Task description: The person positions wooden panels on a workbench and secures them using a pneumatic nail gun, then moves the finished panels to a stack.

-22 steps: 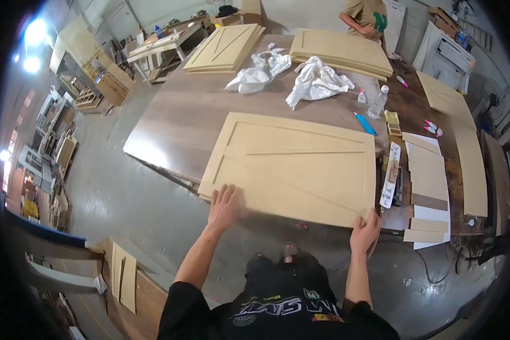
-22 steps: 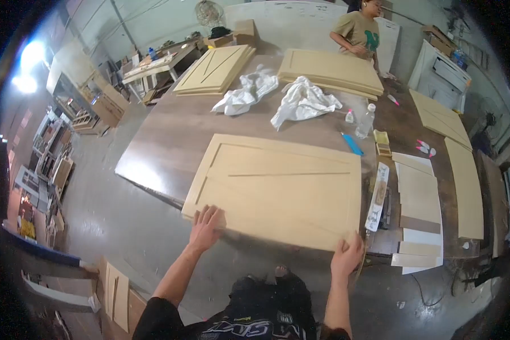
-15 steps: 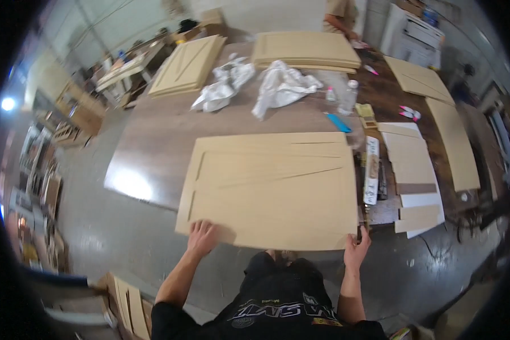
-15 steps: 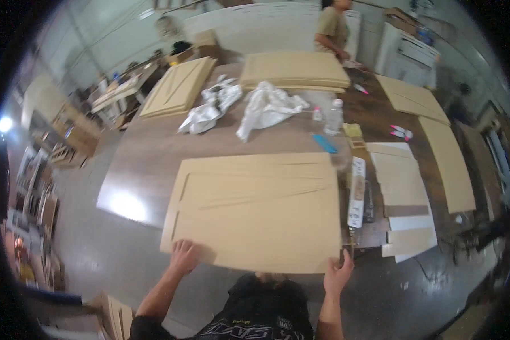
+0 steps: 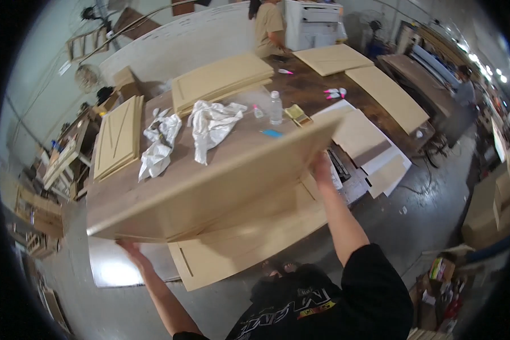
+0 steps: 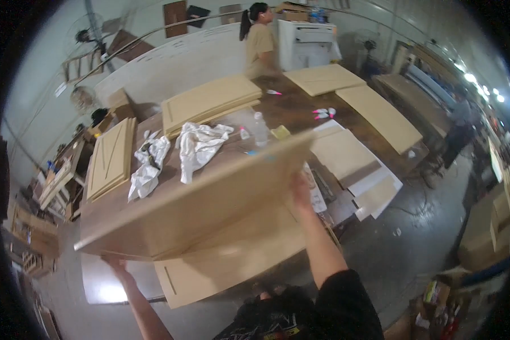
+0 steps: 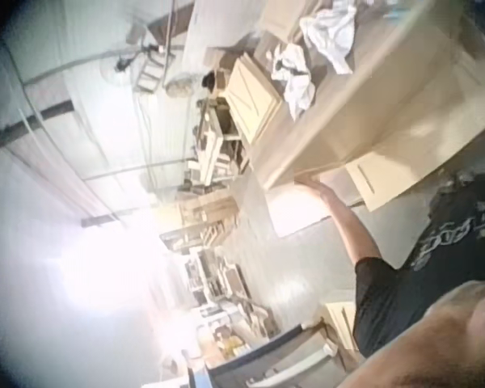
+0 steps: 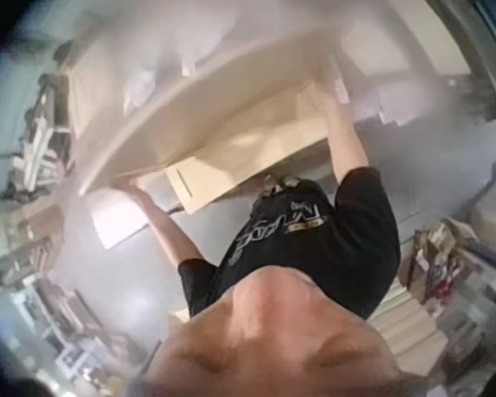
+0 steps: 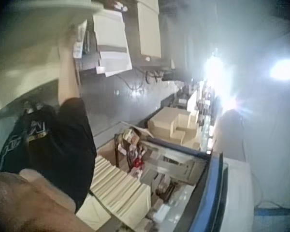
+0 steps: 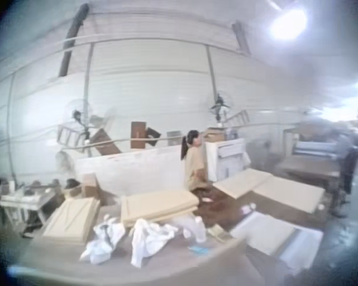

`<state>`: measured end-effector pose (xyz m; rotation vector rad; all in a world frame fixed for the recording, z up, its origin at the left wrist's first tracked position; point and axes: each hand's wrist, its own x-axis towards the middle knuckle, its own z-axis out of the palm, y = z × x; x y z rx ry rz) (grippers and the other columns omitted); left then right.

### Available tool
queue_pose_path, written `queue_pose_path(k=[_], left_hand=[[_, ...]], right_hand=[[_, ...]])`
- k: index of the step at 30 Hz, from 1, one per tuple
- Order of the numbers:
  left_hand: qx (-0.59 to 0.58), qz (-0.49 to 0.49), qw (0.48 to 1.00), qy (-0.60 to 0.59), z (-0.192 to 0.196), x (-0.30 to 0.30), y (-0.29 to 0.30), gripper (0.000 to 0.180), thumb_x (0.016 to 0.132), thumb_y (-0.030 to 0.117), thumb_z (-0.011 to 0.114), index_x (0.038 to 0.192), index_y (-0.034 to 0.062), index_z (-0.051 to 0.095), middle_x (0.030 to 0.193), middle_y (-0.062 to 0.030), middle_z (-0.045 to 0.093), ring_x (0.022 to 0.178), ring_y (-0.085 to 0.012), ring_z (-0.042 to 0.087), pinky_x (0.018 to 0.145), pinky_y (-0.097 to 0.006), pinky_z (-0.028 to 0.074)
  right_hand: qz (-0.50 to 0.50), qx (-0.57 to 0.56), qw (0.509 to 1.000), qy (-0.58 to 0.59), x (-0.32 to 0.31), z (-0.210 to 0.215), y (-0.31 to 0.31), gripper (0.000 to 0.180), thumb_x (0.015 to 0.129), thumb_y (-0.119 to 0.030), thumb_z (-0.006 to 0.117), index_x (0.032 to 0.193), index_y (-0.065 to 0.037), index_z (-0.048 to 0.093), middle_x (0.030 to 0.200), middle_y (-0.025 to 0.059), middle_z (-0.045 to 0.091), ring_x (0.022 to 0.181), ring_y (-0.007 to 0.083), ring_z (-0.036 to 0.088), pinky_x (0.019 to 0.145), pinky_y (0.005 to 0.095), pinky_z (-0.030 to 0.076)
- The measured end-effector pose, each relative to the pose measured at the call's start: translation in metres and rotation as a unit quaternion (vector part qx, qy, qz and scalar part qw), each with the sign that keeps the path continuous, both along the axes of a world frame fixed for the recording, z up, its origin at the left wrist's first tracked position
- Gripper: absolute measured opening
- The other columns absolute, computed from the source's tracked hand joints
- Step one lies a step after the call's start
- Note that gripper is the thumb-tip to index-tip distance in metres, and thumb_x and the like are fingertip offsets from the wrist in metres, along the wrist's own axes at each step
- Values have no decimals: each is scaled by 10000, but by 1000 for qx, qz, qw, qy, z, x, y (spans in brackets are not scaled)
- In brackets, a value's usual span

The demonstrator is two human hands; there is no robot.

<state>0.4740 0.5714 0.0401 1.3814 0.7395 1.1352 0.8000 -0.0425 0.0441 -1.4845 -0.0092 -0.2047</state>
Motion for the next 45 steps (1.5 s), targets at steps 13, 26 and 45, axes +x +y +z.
queue_pose_path(k=[13, 26, 45], left_hand=[[-59, -147, 902, 401, -40, -28, -38, 478, 1069, 444, 534, 1078, -22, 646, 883, -113, 655, 791, -244, 621, 733, -406, 522], [193, -282, 885, 316, -39, 27, -296, 287, 951, 49, 668, 1238, 34, 662, 1347, -189, 578, 1215, -304, 583, 997, -408, 495], [200, -232, 881, 361, -38, 78, -534, 148, 975, 115, 652, 1071, 15, 704, 957, -117, 679, 830, -216, 645, 708, -339, 524]], right_hand=[[28, -334, 921, 200, -55, -18, 8, 443, 919, -376, 709, 1130, 14, 688, 957, 219, 709, 951, 347, 700, 840, 412, 544], [-30, -448, 893, 23, 27, -22, -41, 442, 863, -283, 730, 1289, -179, 680, 1090, 147, 720, 1021, 343, 692, 883, 433, 561], [162, -497, 837, -159, -29, -15, -92, 472, 886, -440, 682, 1299, -214, 642, 1140, 90, 714, 1063, 286, 680, 907, 517, 488]])
